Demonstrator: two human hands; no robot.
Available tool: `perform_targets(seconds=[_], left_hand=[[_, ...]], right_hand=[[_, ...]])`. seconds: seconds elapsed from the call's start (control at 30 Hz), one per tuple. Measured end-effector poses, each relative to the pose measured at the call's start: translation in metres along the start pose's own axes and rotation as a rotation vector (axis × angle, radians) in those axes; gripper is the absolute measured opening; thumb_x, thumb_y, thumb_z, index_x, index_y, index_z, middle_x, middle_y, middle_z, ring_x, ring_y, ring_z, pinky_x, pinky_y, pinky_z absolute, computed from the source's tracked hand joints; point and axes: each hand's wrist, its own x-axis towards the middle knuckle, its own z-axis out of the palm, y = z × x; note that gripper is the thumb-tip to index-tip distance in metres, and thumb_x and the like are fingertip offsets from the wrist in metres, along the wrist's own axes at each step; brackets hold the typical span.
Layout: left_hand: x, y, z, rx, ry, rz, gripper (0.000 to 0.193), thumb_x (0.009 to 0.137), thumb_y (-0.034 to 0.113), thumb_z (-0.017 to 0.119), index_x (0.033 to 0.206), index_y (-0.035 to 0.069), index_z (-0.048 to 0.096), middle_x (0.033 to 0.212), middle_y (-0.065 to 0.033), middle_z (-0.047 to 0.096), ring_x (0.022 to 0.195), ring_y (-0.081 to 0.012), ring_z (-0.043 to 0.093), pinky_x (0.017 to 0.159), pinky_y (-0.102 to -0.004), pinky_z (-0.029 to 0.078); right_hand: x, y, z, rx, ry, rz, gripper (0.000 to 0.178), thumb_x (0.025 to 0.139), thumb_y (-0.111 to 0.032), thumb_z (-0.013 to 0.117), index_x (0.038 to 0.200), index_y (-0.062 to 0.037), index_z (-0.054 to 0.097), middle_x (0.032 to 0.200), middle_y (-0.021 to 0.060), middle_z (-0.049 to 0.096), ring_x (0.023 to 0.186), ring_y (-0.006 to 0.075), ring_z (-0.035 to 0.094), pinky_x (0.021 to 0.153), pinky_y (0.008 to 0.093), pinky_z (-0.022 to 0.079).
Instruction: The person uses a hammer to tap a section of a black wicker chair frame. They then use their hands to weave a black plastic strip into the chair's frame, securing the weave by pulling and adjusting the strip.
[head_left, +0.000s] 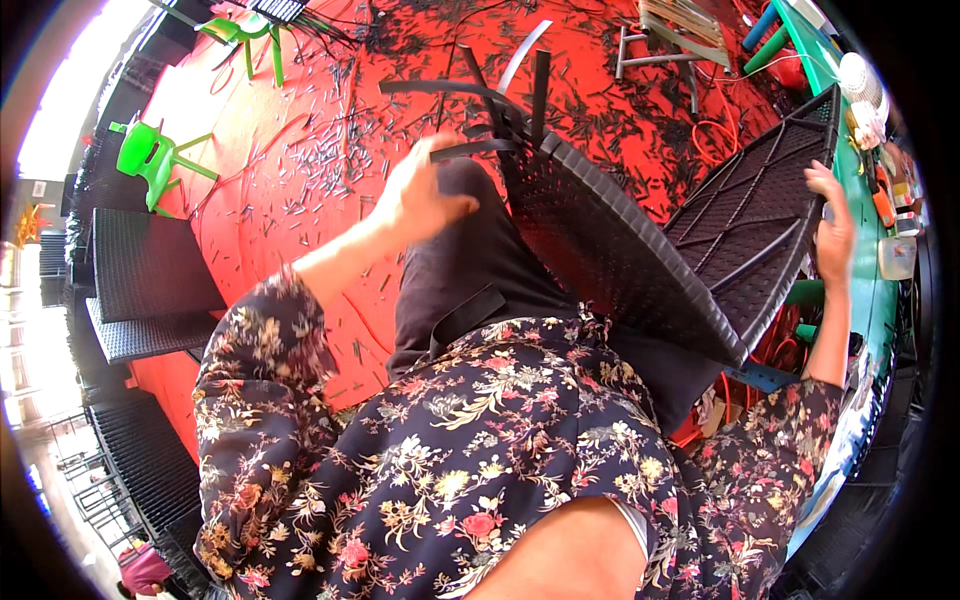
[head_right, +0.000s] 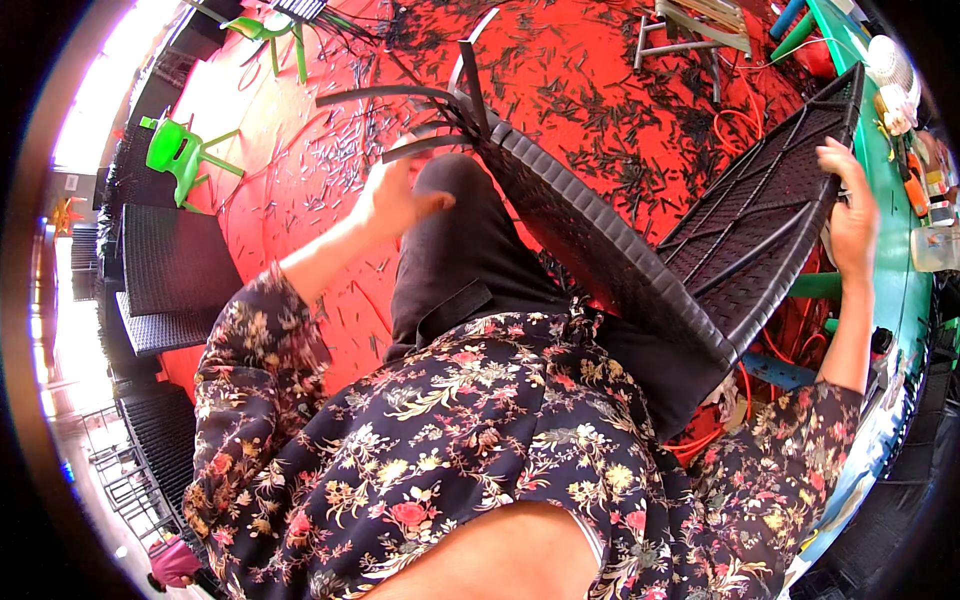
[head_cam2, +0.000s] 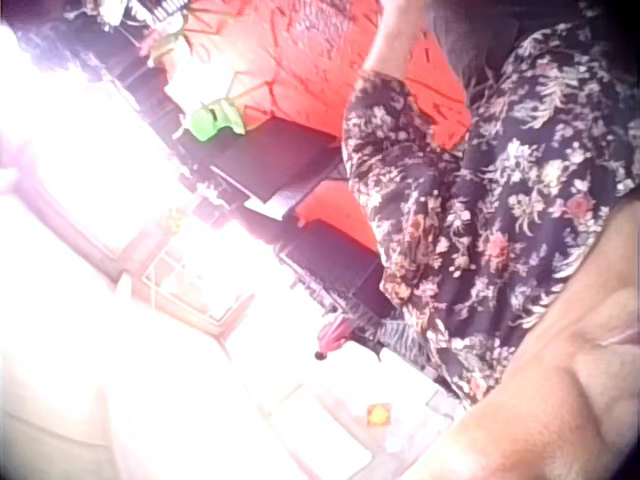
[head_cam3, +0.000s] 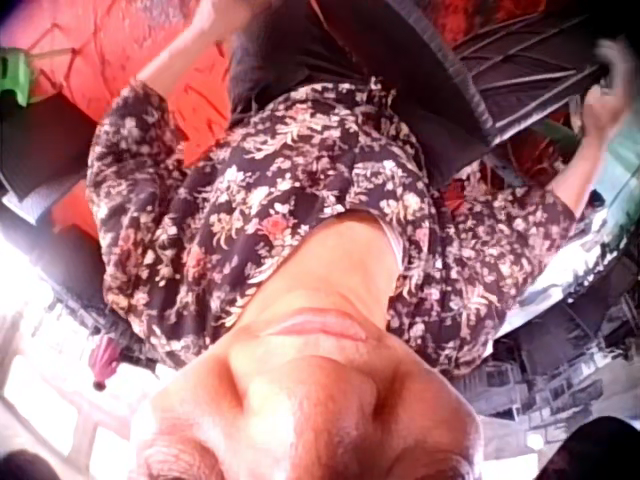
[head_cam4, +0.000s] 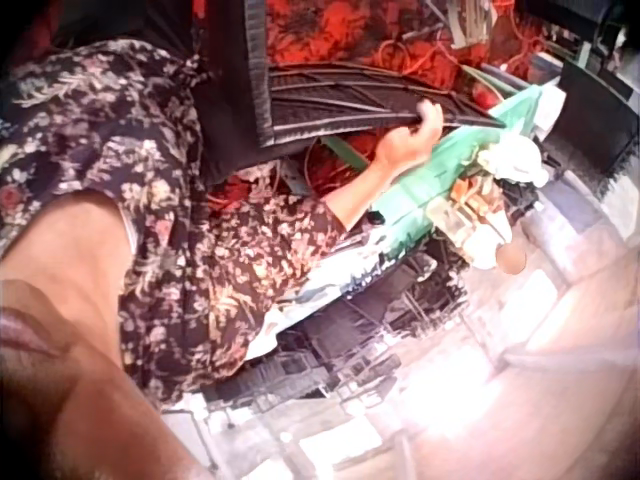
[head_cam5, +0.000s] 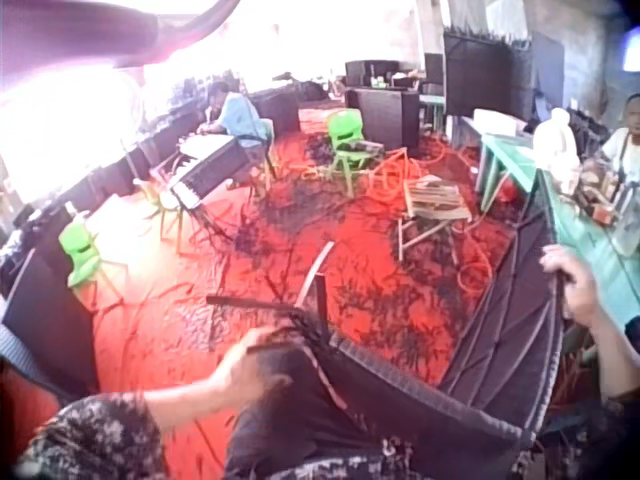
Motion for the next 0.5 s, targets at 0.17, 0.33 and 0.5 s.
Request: perform_targets(seconds=[0.17,0.33,0.5], left_hand=[[0.042,0.013,0.004,-0.393,-0.323,-0.058,0.034,0.076,0.022,0.072,0.106,0.005,0.066,0.102,-0.012,0.067,0.107,-0.0243,0.059,0.09,-0.0376,0.043],[0.037,0.011,0.029,-0.005,-0.058,0.627,0.028,0.071,0.018,0.076,0.097,0.008,0.068,0.094,-0.0091,0.066,0.098,-0.0236,0.059,0.083,-0.0378,0.048],[0.002,0.064,0.039,-0.543,-0.082,0.326,0.03,0.075,0.007,0.07,0.104,0.006,0.062,0.083,-0.0077,0.067,0.079,-0.0143,0.065,0.073,-0.0284,0.051]], right_hand=[[-0.013,-0.034,0.012,0.364,0.394,0.825,0.044,0.092,-0.024,0.056,0.126,0.0034,0.05,0.12,0.0117,0.056,0.109,0.0188,0.054,0.095,0.031,0.04],[-0.023,-0.006,0.004,0.324,0.114,0.716,0.033,0.089,-0.026,0.059,0.107,0.0022,0.061,0.096,0.0035,0.062,0.089,0.0112,0.055,0.083,0.0251,0.042],[0.008,0.025,0.012,0.288,0.195,0.558,0.048,0.089,-0.026,0.059,0.124,0.0074,0.053,0.111,0.0083,0.062,0.101,0.0119,0.056,0.093,0.0247,0.041]])
